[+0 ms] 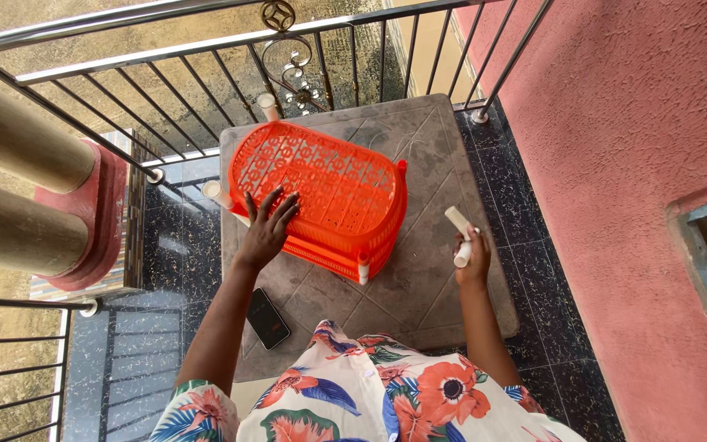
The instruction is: The person assembles a red plastic basket by inserting white plastic rods into the basket's holes and securing them with white plastic caps. The person repeatedly inserts and removes the rods and caps to ensure a proper fit.
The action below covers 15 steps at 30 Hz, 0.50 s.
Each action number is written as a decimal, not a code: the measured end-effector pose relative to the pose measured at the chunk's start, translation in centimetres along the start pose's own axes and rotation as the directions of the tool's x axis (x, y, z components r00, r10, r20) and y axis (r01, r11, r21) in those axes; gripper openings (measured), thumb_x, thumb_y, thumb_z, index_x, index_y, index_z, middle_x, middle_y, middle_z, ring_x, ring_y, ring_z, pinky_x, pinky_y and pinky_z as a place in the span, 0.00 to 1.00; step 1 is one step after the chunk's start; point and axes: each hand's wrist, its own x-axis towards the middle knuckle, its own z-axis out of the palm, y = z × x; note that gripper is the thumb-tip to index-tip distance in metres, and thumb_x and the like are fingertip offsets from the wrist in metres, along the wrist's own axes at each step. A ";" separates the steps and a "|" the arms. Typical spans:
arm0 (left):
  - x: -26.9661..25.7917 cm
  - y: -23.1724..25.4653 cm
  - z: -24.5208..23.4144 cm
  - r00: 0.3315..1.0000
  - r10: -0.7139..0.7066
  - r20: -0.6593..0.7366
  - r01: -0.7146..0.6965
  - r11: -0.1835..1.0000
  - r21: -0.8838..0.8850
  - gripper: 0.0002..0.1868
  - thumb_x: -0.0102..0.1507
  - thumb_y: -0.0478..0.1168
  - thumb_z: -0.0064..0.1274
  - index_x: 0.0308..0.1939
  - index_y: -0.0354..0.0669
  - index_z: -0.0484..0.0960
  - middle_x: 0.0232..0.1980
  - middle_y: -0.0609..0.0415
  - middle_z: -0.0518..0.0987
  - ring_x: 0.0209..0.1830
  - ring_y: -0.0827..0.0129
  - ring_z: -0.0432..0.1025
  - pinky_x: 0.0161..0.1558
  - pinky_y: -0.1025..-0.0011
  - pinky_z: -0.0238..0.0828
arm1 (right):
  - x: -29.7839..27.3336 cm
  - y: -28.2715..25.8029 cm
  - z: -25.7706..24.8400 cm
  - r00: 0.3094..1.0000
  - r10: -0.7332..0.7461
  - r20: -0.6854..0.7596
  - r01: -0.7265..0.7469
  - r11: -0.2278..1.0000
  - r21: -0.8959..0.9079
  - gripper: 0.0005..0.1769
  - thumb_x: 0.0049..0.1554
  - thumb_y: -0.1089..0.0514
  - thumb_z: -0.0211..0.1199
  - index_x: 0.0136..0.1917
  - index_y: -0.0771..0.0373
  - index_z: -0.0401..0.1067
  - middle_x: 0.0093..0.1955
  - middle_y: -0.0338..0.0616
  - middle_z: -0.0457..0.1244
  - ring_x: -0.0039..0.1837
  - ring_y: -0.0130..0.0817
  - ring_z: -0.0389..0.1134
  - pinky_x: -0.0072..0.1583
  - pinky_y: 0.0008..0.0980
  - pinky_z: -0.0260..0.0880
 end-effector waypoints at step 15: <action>-4.1 11.2 7.5 0.570 -0.604 0.556 -0.010 -0.682 -0.731 0.24 0.78 0.50 0.37 0.72 0.41 0.59 0.63 0.41 0.72 0.62 0.50 0.70 0.64 0.51 0.69 | -6.7 -7.9 13.6 0.881 -0.037 0.472 0.011 0.998 0.059 0.16 0.62 0.49 0.66 0.56 0.59 0.69 0.50 0.47 0.70 0.40 0.25 0.67 0.36 0.20 0.65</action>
